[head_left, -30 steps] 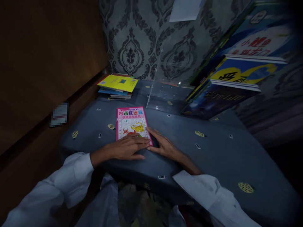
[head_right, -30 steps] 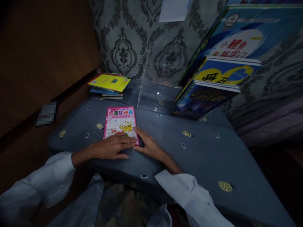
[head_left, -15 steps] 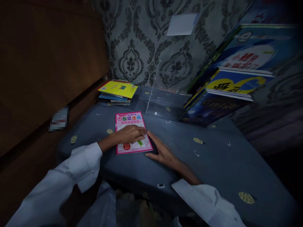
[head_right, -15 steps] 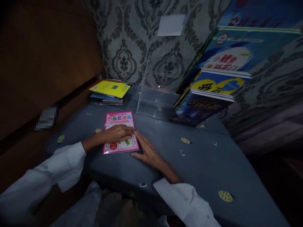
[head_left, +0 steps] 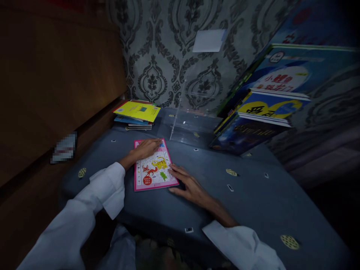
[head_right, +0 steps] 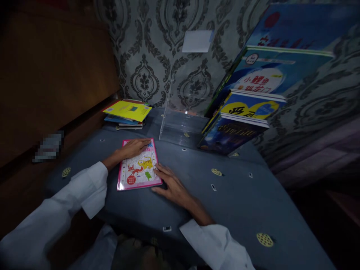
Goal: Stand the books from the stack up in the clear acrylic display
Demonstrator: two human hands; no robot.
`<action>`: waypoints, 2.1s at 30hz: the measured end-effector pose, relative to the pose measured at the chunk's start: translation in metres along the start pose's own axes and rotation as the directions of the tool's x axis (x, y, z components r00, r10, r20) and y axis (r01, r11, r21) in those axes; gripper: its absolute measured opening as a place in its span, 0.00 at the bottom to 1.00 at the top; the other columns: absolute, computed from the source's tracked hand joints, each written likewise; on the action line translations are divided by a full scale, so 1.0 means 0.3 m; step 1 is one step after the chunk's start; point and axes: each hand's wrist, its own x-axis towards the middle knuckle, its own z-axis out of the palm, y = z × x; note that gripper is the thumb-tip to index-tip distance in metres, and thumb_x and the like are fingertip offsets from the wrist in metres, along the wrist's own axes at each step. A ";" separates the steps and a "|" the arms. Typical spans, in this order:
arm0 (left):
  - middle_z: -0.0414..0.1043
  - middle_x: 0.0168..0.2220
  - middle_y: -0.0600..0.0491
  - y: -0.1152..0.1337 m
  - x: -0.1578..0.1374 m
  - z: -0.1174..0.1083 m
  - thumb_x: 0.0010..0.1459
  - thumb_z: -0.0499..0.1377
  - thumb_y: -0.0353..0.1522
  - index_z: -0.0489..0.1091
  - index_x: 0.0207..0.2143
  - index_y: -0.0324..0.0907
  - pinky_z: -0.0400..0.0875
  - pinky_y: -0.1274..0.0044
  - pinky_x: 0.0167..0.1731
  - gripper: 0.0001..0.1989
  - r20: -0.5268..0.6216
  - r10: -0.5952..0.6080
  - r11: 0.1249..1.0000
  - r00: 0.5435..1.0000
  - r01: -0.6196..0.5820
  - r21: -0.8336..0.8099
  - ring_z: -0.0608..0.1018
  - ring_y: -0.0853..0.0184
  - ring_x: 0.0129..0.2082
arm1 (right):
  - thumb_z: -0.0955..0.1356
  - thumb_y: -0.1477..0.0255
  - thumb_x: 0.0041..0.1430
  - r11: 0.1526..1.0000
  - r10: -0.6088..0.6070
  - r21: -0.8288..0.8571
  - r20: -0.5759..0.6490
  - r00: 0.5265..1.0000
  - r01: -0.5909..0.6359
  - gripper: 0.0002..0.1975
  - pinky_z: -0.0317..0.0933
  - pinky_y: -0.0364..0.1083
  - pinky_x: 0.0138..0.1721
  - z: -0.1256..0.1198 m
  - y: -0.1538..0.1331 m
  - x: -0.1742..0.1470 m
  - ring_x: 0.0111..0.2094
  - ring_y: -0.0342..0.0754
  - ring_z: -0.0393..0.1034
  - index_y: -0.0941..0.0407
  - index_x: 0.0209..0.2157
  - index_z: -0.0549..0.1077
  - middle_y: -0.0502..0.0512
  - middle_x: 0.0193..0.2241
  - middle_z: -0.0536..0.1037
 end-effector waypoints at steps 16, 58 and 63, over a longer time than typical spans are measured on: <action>0.68 0.61 0.44 0.005 -0.030 0.036 0.67 0.47 0.29 0.50 0.68 0.39 0.67 0.71 0.58 0.27 -0.185 -0.180 0.947 0.966 0.119 -0.299 0.72 0.63 0.59 | 0.58 0.66 0.70 0.953 -0.030 -0.302 -0.040 0.999 0.017 0.23 0.52 0.60 0.66 0.004 0.113 0.473 0.66 0.55 0.57 0.59 0.62 0.66 0.66 0.64 0.66; 0.62 0.65 0.42 -0.008 -0.050 0.029 0.71 0.44 0.34 0.55 0.65 0.38 0.58 0.67 0.63 0.23 -0.113 -0.143 0.990 0.983 0.143 -0.010 0.68 0.59 0.63 | 0.58 0.72 0.70 0.962 0.011 -0.268 -0.129 0.992 -0.046 0.24 0.60 0.58 0.64 0.049 -0.110 -0.072 0.64 0.53 0.61 0.53 0.66 0.61 0.61 0.64 0.66; 0.62 0.65 0.42 -0.046 -0.129 -0.006 0.69 0.47 0.34 0.56 0.65 0.40 0.59 0.65 0.63 0.23 -0.079 -0.210 0.977 0.974 0.213 0.027 0.68 0.58 0.63 | 0.58 0.72 0.70 0.955 -0.026 -0.294 -0.158 0.987 -0.022 0.23 0.61 0.59 0.63 0.062 -0.099 -0.068 0.63 0.53 0.63 0.53 0.65 0.63 0.61 0.62 0.69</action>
